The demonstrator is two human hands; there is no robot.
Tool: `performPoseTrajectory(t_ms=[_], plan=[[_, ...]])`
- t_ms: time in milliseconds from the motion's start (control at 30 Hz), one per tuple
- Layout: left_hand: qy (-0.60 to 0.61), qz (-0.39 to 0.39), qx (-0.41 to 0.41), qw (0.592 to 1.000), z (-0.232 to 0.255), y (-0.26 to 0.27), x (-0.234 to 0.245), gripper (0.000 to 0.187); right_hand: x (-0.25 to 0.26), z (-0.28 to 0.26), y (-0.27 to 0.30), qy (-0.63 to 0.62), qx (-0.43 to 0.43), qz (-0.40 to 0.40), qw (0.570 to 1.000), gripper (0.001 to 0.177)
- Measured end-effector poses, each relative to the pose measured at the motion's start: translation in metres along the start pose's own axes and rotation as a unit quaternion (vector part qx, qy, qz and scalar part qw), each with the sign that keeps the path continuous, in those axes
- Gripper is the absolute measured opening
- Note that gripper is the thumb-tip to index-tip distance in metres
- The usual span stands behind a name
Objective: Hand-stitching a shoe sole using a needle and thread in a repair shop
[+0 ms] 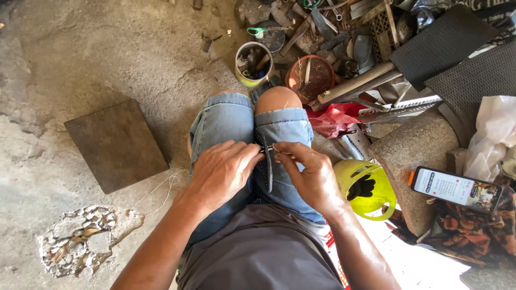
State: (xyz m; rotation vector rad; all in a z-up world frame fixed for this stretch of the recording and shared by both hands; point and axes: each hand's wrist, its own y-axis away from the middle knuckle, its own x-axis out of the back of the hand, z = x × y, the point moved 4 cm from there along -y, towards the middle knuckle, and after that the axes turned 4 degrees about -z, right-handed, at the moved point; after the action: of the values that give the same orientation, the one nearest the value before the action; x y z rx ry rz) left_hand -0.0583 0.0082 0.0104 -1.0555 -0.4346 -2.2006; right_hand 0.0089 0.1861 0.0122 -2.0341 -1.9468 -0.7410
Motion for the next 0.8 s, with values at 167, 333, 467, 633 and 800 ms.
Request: performPoseTrajectory(t_ms=[167, 333, 467, 633, 800], plan=[[0.013, -0.004, 0.03, 0.999, -0.004, 0.003, 0.001, 0.022, 0.002, -0.021, 0.003, 0.018, 0.009, -0.034, 0.999, 0.031], [-0.045, 0.016, 0.137, 0.989, -0.007, 0.028, 0.034, 0.049, 0.003, -0.032, 0.002, 0.009, 0.061, 0.006, 0.998, 0.045], [-0.08, 0.022, 0.23, 0.97, -0.039, 0.073, 0.046, 0.067, -0.005, -0.012, 0.005, 0.049, 0.046, -0.005, 0.998, 0.035], [-0.005, 0.004, 0.227, 0.974, -0.028, 0.065, 0.032, 0.061, 0.003, -0.016, 0.014, -0.031, -0.015, 0.014, 0.999, 0.013], [0.188, 0.015, 0.224, 0.956, -0.023, 0.052, 0.016, 0.04, 0.015, -0.024, 0.031, -0.372, 0.119, 0.008, 0.92, 0.02]])
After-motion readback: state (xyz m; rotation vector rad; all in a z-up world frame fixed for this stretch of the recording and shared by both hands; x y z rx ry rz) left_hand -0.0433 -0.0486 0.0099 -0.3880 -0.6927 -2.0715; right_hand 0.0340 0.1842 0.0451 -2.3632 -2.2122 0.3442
